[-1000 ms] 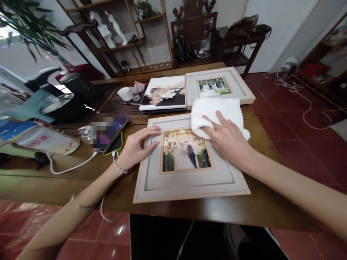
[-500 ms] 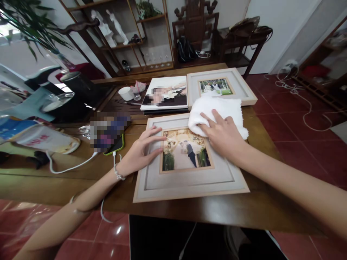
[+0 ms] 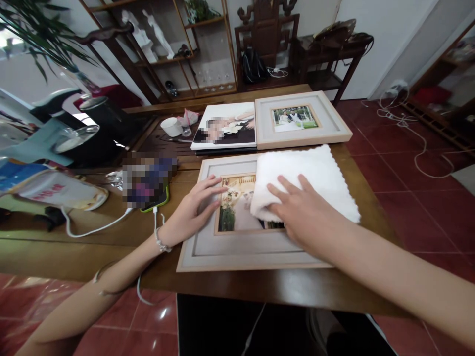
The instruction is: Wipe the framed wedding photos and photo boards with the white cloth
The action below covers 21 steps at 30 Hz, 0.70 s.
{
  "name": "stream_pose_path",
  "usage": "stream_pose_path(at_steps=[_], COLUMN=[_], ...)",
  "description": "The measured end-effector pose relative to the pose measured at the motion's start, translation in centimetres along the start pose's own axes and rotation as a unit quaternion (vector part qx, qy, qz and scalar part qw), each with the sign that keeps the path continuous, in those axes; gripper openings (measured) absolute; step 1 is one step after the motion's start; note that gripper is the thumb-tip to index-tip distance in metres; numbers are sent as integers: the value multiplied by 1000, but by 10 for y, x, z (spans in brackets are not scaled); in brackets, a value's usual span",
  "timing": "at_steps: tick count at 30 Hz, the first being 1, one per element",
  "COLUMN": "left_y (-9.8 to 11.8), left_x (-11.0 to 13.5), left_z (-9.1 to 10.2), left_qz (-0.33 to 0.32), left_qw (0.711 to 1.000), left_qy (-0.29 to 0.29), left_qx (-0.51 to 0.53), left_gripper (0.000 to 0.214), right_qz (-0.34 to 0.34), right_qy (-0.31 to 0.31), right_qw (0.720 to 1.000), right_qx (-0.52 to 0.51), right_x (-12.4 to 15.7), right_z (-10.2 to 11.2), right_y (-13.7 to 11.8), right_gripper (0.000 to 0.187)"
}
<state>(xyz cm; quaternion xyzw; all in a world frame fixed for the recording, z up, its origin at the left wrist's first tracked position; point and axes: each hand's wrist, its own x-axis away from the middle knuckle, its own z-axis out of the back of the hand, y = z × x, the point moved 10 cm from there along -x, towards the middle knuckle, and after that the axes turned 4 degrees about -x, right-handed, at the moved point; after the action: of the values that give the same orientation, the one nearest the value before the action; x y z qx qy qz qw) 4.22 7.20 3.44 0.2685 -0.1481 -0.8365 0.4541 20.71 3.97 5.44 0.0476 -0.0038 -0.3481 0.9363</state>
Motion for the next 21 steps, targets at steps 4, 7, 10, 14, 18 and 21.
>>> stream_pose_path(at_steps=[4,7,10,14,18,21], left_y=[5,3,1,-1,-2,-3], left_x=[2,1,1,0,0,0], left_z=[-4,-4,-4,-2,-1,-3], left_qz=[-5,9,14,9,-4,-8], left_qw=[999,999,999,999,999,999], left_qy=[0,7,9,20,29,26], left_qx=[-34,-41,-36,-23,-17,-19], left_gripper=[37,41,41,39,37,39], right_qz=[28,-19,-121,-120,-61,-44], right_qy=[-20,-34,-32,35,16,16], right_qw=[996,996,991,991,994,996], right_qx=[-79,-81,-35,52,90,80], right_x=[15,12,0,-24,-43,-45], right_z=[21,24,19,18,-5,-11], right_y=[-30,-25,14,55,63,55], right_gripper=[47,50,57,63,61,58])
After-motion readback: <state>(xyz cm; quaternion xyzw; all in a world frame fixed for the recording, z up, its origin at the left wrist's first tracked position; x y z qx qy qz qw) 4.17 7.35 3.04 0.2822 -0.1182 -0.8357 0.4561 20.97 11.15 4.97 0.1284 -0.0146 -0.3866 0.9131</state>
